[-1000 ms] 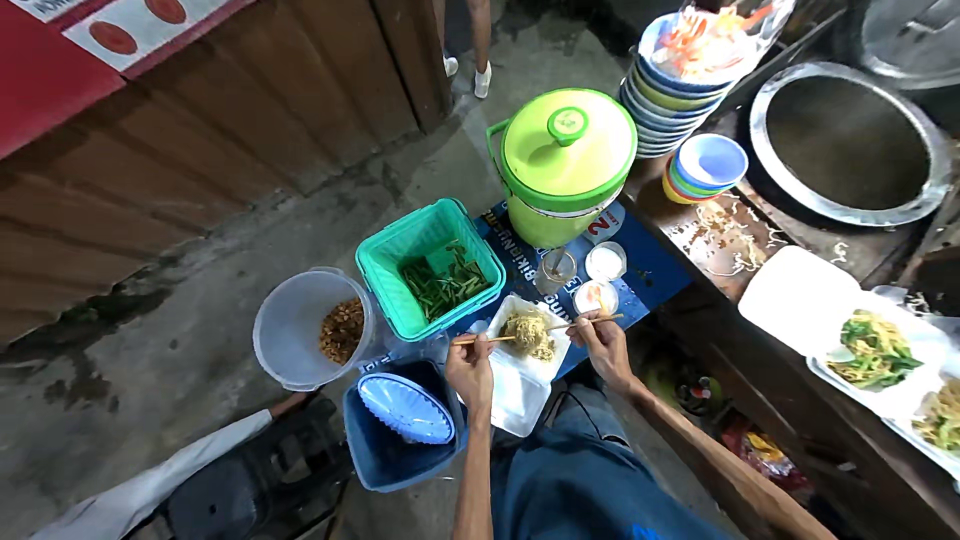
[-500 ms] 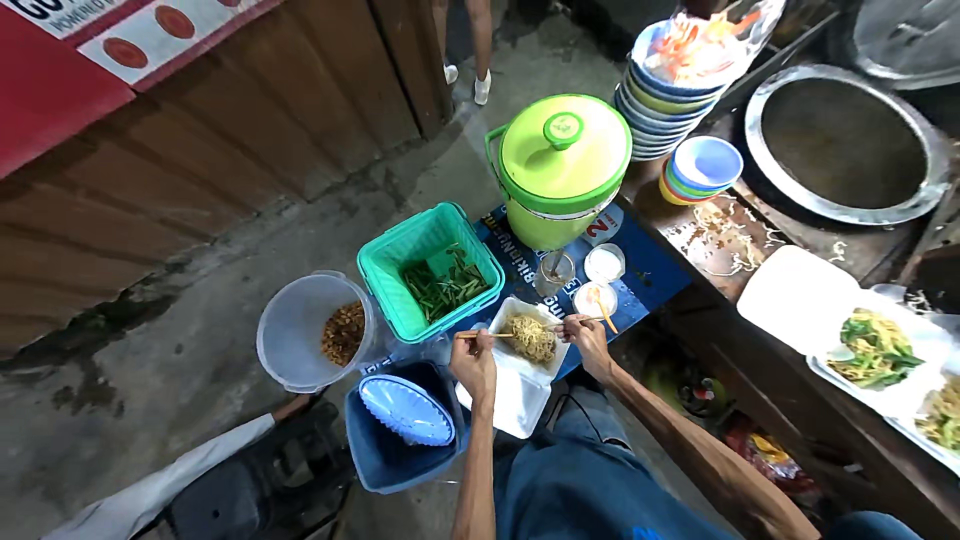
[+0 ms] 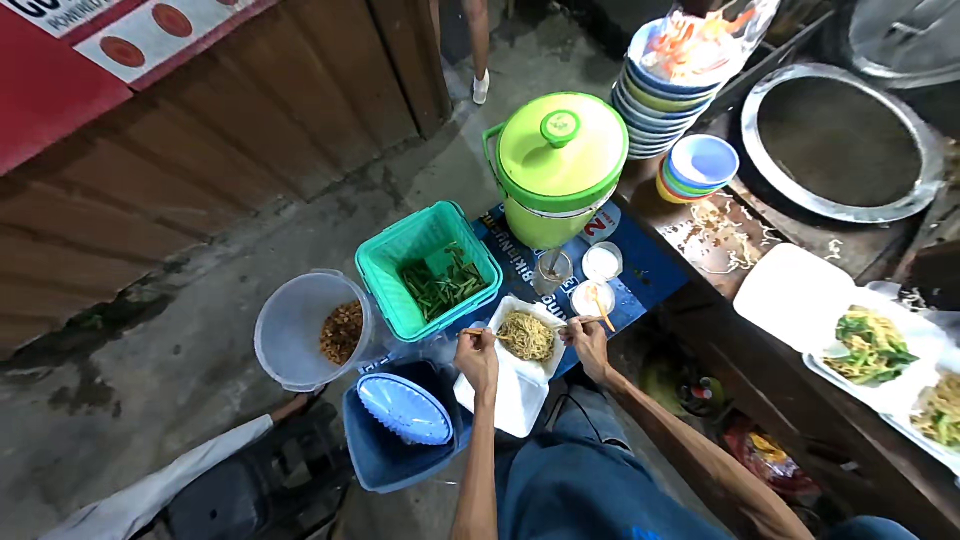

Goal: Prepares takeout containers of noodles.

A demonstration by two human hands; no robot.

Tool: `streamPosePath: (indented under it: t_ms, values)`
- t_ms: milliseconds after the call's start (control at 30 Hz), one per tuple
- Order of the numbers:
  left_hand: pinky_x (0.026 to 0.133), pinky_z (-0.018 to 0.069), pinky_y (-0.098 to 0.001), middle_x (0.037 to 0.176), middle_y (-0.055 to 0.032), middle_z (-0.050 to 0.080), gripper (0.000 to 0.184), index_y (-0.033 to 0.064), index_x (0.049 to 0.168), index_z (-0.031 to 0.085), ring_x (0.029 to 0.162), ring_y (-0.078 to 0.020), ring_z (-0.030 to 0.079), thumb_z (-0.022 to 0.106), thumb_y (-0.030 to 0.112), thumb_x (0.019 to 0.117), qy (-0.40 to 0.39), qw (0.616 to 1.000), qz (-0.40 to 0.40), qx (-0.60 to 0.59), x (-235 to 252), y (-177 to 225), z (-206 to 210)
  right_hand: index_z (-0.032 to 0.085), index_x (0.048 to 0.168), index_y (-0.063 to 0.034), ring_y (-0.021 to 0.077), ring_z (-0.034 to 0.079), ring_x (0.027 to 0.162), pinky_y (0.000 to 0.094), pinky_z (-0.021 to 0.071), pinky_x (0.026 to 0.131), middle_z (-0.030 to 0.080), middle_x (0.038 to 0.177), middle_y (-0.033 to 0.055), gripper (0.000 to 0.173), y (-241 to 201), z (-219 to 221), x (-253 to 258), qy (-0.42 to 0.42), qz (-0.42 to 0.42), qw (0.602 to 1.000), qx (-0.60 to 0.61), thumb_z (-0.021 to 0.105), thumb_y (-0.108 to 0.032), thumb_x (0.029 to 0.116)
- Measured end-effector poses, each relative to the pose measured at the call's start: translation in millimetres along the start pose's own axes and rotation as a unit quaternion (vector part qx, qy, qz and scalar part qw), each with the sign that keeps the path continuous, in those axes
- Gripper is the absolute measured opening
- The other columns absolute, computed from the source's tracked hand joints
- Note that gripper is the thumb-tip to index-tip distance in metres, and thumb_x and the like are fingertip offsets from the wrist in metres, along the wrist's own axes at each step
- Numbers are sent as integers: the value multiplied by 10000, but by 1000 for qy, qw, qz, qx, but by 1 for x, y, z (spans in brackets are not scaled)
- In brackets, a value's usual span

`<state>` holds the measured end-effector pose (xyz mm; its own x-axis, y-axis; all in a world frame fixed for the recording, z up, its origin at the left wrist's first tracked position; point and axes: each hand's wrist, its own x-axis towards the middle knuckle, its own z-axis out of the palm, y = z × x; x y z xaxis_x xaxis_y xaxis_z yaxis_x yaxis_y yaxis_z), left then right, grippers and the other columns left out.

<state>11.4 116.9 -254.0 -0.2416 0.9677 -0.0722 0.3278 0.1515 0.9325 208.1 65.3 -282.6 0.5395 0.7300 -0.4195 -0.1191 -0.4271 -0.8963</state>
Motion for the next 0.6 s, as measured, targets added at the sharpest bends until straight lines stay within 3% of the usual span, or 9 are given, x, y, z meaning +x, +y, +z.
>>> streamPosePath:
  t_ms: [67, 133, 233, 300, 367, 500, 600]
  values:
    - [720, 627, -322, 856, -141, 716, 150, -94, 1041, 655, 727, -153, 721, 686, 13, 939, 2, 999, -18, -46, 0, 8, -3, 586, 1070, 83, 108, 689, 635, 263, 588, 635, 718, 775, 82, 196, -7, 2, 1, -2, 47, 996, 74, 453, -61, 1079]
    - [715, 633, -308, 848, -125, 720, 151, -93, 1047, 651, 725, -140, 725, 687, 6, 938, 12, 997, -17, -72, -3, 26, -13, 586, 1041, 60, 104, 692, 639, 258, 590, 639, 720, 764, 58, 171, -18, -5, -5, -22, 11, 995, 99, 456, -47, 1071]
    - [727, 638, -288, 859, -109, 725, 149, -90, 1044, 646, 746, -122, 732, 686, -1, 932, 18, 997, 11, -78, -13, 40, -29, 596, 1076, 51, 84, 702, 711, 251, 604, 682, 724, 845, 42, 160, -26, -25, -15, -67, -168, 983, 5, 491, -65, 1042]
    - [726, 627, -284, 860, -124, 729, 156, -94, 1037, 653, 751, -119, 731, 690, 15, 931, 26, 998, 29, -51, -17, 35, -34, 627, 1112, 86, 114, 707, 768, 273, 602, 719, 722, 917, 106, 213, -27, -38, -14, -92, -297, 943, -119, 531, -83, 1025]
    - [715, 619, -271, 852, -129, 727, 162, -96, 1035, 660, 743, -112, 725, 696, 24, 932, 32, 999, 28, -27, -20, 31, -33, 653, 1113, 85, 157, 718, 794, 308, 604, 752, 733, 942, 148, 206, -30, -37, -7, -123, -370, 903, -183, 560, -59, 998]
    - [717, 617, -308, 838, -134, 727, 155, -83, 1024, 671, 727, -138, 722, 687, 48, 942, -2, 1000, 16, 20, -26, 26, -22, 697, 1116, 56, 224, 726, 959, 384, 584, 903, 733, 1079, 172, 220, -36, -1, 9, -263, -344, 876, -214, 544, -70, 1019]
    - [720, 611, -349, 828, -128, 727, 152, -63, 1013, 681, 722, -166, 720, 693, 70, 941, -29, 997, 5, 68, -29, 19, -11, 682, 1181, 48, 290, 720, 1033, 453, 559, 962, 728, 1132, 191, 255, -33, 17, 30, -281, -324, 866, -257, 522, -84, 1032]
